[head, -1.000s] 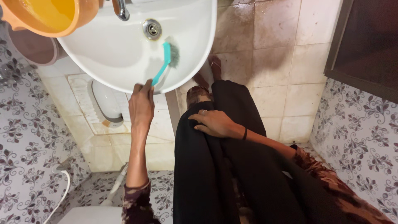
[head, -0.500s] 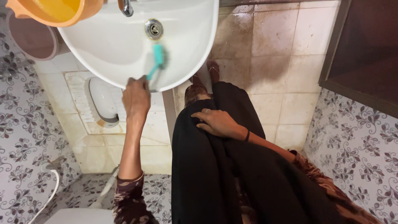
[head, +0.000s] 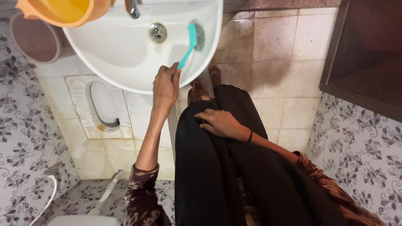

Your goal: The person scrubs a white bathroom sink using a blue brush and water from an orange jug. They repeatedly pour water into the sink and scrub the basin and faucet area.

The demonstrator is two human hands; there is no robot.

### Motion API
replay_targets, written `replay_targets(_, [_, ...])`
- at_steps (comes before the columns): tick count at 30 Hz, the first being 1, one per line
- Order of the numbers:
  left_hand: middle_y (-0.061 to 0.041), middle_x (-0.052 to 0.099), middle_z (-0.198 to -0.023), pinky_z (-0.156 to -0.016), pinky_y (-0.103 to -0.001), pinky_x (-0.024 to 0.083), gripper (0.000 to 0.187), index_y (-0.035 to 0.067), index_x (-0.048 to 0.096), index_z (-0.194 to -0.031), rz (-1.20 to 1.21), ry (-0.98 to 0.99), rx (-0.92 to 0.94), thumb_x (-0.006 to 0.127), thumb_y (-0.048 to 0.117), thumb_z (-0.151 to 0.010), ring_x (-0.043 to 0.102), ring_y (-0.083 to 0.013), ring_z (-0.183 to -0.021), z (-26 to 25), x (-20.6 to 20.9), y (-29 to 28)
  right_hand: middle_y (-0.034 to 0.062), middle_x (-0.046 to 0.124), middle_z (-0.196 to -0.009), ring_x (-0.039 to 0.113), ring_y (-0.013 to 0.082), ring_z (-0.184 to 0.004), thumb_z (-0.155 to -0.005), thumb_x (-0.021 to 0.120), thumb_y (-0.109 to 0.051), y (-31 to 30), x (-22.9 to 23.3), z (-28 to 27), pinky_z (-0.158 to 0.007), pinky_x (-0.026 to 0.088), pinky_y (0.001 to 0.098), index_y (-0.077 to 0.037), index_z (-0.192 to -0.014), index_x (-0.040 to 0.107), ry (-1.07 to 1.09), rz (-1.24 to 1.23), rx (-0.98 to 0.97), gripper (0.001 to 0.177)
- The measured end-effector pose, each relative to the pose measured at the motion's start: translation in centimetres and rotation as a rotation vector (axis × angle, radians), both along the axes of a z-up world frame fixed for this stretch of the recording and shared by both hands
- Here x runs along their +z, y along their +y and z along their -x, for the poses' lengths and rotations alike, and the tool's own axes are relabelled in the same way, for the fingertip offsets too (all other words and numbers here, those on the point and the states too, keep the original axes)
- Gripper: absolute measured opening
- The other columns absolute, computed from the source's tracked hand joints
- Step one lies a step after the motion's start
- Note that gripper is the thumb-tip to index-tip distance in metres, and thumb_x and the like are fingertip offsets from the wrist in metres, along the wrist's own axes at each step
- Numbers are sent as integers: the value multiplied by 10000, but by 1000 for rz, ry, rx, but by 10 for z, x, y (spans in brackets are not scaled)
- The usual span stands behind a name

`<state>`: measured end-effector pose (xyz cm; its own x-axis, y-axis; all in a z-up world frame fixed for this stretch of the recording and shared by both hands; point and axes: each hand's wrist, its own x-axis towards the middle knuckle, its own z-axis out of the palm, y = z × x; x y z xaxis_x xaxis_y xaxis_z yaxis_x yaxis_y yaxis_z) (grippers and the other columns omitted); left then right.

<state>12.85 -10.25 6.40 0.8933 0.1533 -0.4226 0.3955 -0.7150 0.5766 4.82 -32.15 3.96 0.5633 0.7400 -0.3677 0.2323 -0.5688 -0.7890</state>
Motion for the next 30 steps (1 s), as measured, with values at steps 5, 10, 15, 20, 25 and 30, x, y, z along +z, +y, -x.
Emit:
replay_targets(5, [-228,619,-1070,-758,-543,547,289,56,701,-1237,-363,104,-62,570,151,-997,682,-455,-864,12,-20,41,94,686,-1096,699,305,-939,-960,627,-333,10,7,5,-761,570,441,-165,-1350,611,57,95,48,425])
replay_targets(10, [-231,616,-1102,-794,-547,545,312,76,699,-1259,-326,112,-28,567,168,-991,676,-462,-901,16,-33,63,95,677,-1101,693,307,-962,-968,614,-324,19,13,18,-798,569,432,-159,-1360,598,45,108,36,426])
replay_targets(15, [-233,642,-985,-805,-502,508,334,74,696,-1299,137,-68,-7,597,194,-1003,654,-415,-900,11,-33,26,103,673,-1119,690,321,-971,-962,617,-304,29,10,40,-801,563,439,-154,-1350,602,13,120,10,417])
replay_targets(20, [-221,649,-979,-772,-494,516,324,71,703,-1284,204,-112,9,607,200,-1002,674,-400,-873,3,-28,28,92,672,-1131,697,312,-936,-971,595,-319,40,11,53,-762,580,433,-187,-1369,593,28,242,0,420])
replay_targets(25, [-204,653,-1042,-756,-492,543,333,79,698,-1280,57,33,-20,614,201,-981,697,-380,-856,19,-32,64,85,672,-1149,711,297,-918,-985,576,-361,50,12,69,-768,588,427,-191,-1392,569,91,308,-13,441])
replay_targets(30, [-225,642,-1064,-748,-514,548,313,66,708,-1231,-132,-9,18,627,183,-953,690,-429,-871,30,-49,81,110,663,-1208,705,329,-931,-977,596,-365,55,20,71,-773,580,452,-183,-1373,579,56,264,-64,436])
